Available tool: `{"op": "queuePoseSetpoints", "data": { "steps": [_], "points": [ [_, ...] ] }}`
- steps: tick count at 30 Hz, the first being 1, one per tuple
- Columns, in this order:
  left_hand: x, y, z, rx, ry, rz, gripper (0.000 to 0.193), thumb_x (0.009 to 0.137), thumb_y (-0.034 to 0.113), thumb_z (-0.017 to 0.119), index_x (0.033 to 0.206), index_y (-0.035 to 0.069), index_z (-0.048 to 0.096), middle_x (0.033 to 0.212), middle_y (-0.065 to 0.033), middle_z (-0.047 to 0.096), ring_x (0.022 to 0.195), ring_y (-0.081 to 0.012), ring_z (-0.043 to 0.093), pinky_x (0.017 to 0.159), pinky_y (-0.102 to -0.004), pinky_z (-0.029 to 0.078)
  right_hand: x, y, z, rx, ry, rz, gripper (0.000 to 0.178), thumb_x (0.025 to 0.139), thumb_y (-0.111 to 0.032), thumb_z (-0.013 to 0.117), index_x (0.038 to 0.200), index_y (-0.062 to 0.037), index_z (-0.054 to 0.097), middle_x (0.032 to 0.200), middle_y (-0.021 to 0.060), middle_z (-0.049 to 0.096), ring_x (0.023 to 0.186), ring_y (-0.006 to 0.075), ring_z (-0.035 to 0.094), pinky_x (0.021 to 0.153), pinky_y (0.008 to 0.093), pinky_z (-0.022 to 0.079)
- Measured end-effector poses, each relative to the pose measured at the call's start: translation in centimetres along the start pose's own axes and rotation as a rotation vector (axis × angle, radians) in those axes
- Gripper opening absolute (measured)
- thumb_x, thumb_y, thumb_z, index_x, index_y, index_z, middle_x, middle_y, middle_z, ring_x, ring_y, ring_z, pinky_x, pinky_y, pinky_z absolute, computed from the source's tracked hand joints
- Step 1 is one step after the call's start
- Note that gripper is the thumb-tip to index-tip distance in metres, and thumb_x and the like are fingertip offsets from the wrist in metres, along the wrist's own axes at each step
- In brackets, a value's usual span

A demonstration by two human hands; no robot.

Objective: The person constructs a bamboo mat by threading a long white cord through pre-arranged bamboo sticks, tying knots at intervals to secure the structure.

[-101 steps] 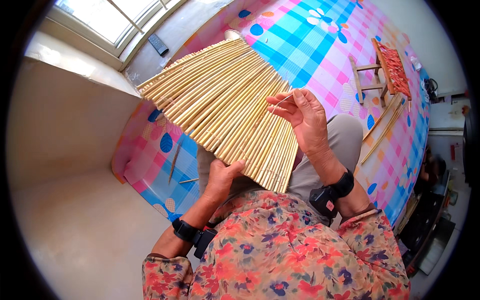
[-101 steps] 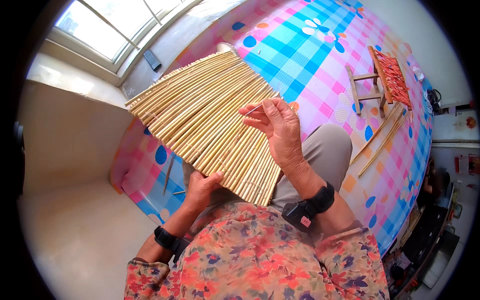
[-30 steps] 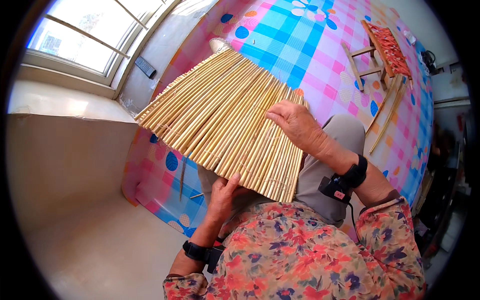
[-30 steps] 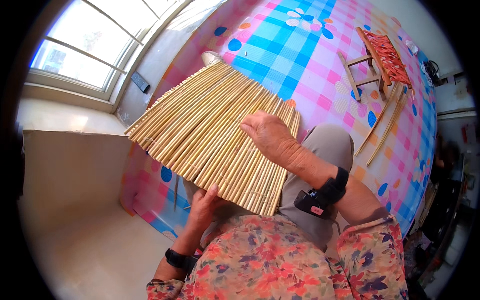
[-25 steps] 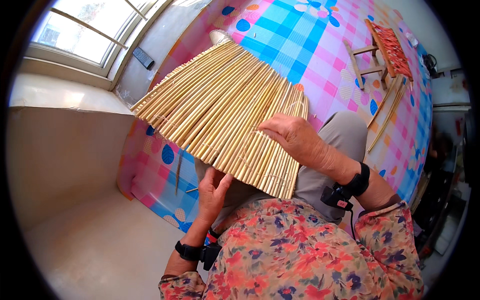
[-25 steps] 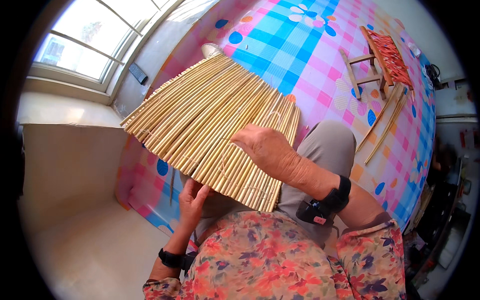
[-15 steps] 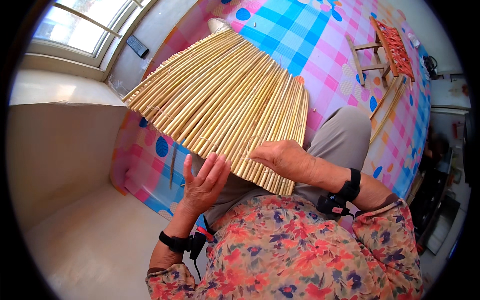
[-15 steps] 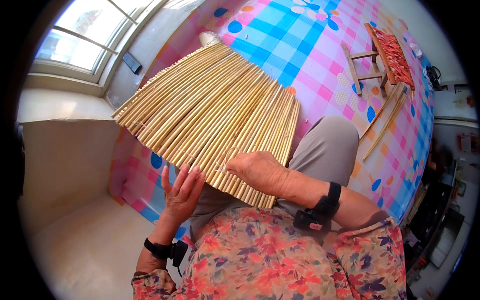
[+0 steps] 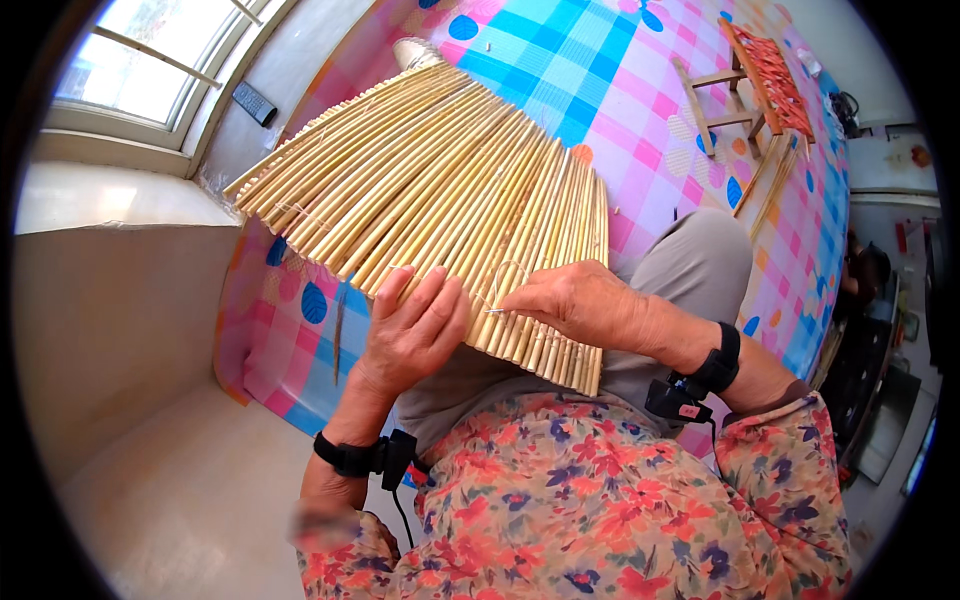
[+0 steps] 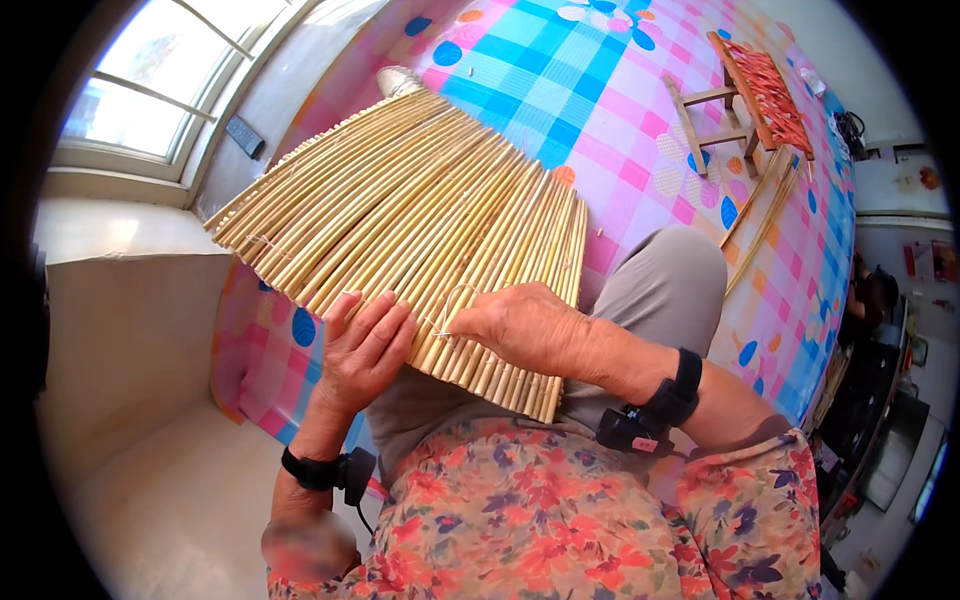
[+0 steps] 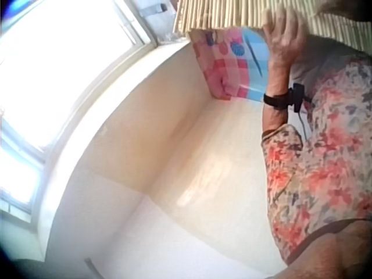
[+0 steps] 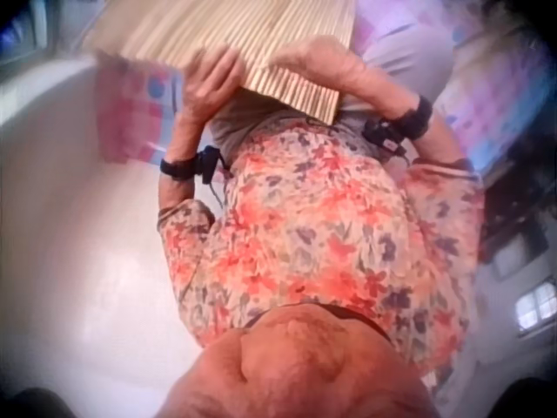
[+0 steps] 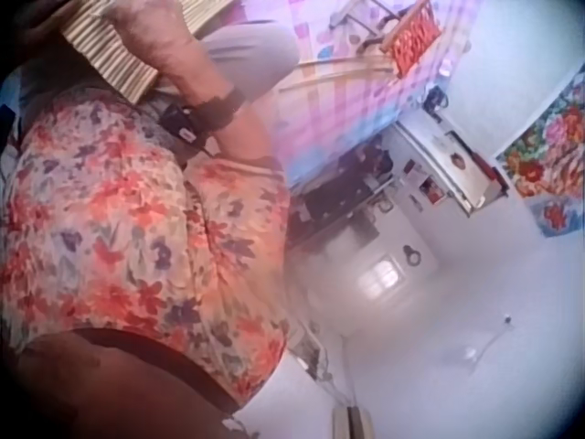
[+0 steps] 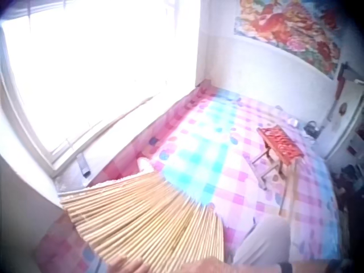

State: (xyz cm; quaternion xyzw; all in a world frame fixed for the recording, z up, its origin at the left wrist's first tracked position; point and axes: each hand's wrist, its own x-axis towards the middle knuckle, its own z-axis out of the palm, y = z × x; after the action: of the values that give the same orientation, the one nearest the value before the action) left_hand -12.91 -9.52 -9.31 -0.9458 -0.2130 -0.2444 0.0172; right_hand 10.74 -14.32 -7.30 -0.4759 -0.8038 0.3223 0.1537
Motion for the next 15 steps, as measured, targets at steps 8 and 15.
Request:
{"op": "queuePoseSetpoints", "data": {
  "steps": [8,15],
  "points": [
    [1.0,0.5,-1.5,0.001,0.011,0.11,0.013,0.079,0.009,0.06,0.091,0.008,0.063,0.098,-0.005,0.064,0.097,-0.0203,0.062,0.092,-0.0435,0.041,-1.3,-1.2,-2.0,-0.009,-0.076,-0.051,0.025,0.083,-0.009,0.054,0.105,-0.014,0.065,0.083,0.0094,0.065,0.079,0.0279,0.065,0.066,0.0378,0.052],
    [1.3,0.6,-1.7,0.008,0.018,0.14,0.014,0.077,0.011,0.06,0.09,0.007,0.062,0.098,-0.0057,0.062,0.095,-0.0198,0.061,0.089,-0.0414,0.043,-1.7,-0.8,-2.3,0.059,-0.08,-0.055,0.025,0.084,-0.011,0.054,0.107,-0.0137,0.064,0.083,0.0101,0.066,0.079,0.0284,0.065,0.066,0.0378,0.052]
  ]
}}
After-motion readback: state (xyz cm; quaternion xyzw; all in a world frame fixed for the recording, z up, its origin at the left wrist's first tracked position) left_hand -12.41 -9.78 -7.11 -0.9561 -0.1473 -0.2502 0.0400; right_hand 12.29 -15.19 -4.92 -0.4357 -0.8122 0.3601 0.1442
